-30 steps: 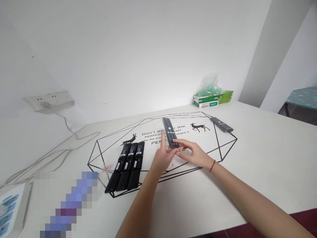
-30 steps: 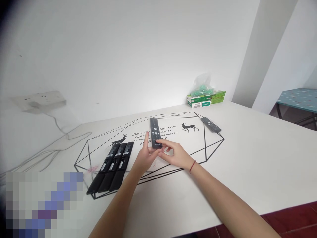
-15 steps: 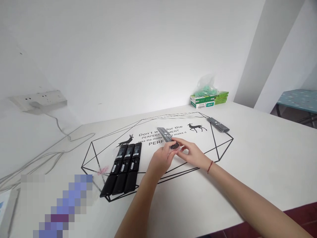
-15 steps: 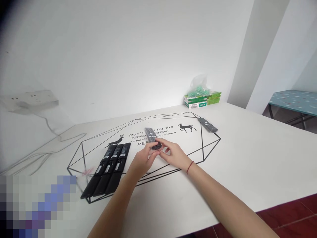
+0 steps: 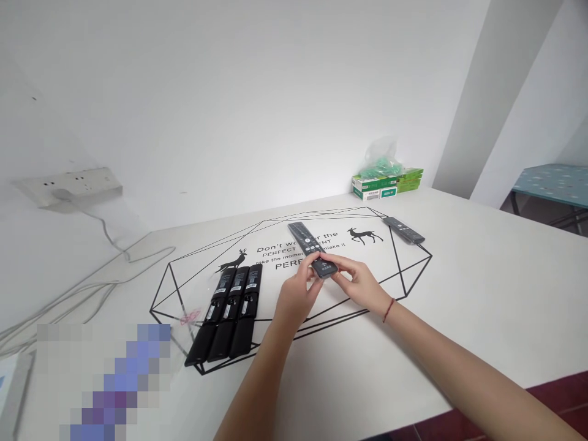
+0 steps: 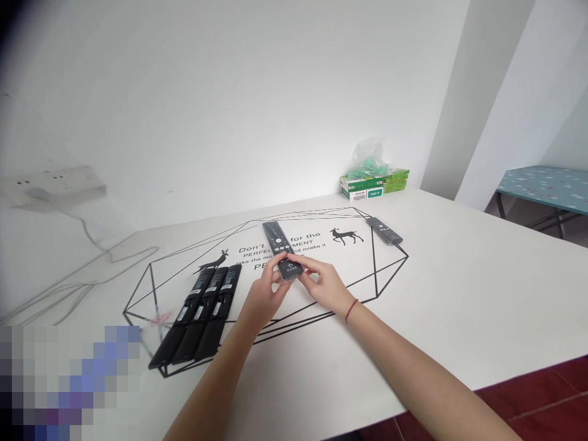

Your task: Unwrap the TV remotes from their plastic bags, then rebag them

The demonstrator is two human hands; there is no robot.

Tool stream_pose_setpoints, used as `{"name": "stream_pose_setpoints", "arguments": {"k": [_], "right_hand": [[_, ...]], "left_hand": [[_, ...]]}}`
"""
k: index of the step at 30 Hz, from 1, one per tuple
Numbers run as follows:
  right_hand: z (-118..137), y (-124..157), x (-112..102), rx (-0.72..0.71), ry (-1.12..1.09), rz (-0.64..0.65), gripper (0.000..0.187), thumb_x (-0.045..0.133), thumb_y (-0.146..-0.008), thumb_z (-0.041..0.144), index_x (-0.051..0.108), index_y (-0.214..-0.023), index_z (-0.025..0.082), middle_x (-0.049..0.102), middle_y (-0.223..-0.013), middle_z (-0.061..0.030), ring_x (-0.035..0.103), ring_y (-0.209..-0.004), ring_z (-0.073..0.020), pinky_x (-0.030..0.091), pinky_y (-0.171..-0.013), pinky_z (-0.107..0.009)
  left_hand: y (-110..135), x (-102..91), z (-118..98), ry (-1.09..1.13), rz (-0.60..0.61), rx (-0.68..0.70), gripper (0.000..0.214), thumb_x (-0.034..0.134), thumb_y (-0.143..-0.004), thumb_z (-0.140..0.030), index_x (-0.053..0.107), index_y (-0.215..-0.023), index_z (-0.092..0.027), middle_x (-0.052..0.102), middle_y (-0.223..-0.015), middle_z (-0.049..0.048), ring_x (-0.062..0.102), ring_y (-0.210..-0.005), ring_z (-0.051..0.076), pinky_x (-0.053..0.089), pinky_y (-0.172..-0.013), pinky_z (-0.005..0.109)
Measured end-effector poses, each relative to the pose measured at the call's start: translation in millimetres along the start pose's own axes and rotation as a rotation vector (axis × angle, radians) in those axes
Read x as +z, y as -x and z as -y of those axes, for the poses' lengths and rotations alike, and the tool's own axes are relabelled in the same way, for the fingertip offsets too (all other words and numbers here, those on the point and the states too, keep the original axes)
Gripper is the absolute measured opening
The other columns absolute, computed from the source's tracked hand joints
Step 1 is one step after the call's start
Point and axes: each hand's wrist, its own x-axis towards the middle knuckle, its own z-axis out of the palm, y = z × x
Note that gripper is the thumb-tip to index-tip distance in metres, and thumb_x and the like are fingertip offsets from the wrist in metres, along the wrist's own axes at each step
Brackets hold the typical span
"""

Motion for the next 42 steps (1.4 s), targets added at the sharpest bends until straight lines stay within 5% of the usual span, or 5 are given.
{"name": "stream_pose_setpoints", "arguments": {"k": [9,17,22,29,42], "right_hand": [[6.3,4.7,-0.9,-0.189,0.317,-0.037,0.044,0.042,-0.087,0.013,0.058,-0.124,0.030,0.070,-0.107,-0.0020,0.063,-0.083,-0.0176,0.052,-0.076,-0.034],[6.9,1.1,-2.1,-0.302,0.411,-0.149,0.031,0.040,-0.093,0.024,0.061,-0.115,0.027,0.066,-0.102,-0.0076,0.061,-0.092,-0.0197,0.050,-0.082,-0.035],[4.6,-1.5,-1.0,0.001,0.279,-0.174,0.021,0.052,-0.088,0.041,0.064,-0.087,0.023,0.066,-0.080,-0.0061,0.061,-0.072,-0.0189,0.051,-0.070,-0.033],[22.0,-7.0,4.0,0.722,-0.739,-0.024,0.043,0.043,-0.086,0.059,0.054,-0.082,0.018,0.069,-0.086,-0.0109,0.069,-0.080,-0.0199,0.048,-0.055,-0.023],[23.9,-5.9,-11.4,0.819,-0.593,-0.010,0.033,0.057,-0.082,0.053,0.054,-0.088,0.021,0.061,-0.072,-0.0016,0.054,-0.045,-0.0092,0.045,-0.040,-0.021]], "left_hand": [[-7.2,-6.0,8.5,-0.409,-0.422,0.417,0.026,0.056,-0.084,-0.017,0.060,-0.109,-0.023,0.060,-0.093,0.0058,0.057,-0.084,0.017,0.050,-0.073,0.030],[-8.6,-6.8,5.7,-0.360,-0.408,0.507,0.024,0.057,-0.086,-0.022,0.060,-0.109,-0.024,0.065,-0.103,0.0059,0.060,-0.096,0.018,0.050,-0.085,0.034],[-8.4,-1.8,8.0,-0.337,-0.450,0.460,0.025,0.056,-0.086,-0.022,0.061,-0.110,-0.025,0.065,-0.102,0.0061,0.061,-0.095,0.019,0.051,-0.085,0.034],[-8.3,-1.8,10.4,-0.384,-0.438,0.459,0.024,0.054,-0.086,-0.017,0.063,-0.108,-0.023,0.061,-0.102,0.0063,0.060,-0.096,0.017,0.053,-0.083,0.033],[-10.4,14.7,15.6,-0.416,-0.378,0.633,0.032,0.045,-0.089,-0.012,0.059,-0.115,-0.026,0.055,-0.102,0.0060,0.056,-0.100,0.017,0.054,-0.084,0.034]]}}
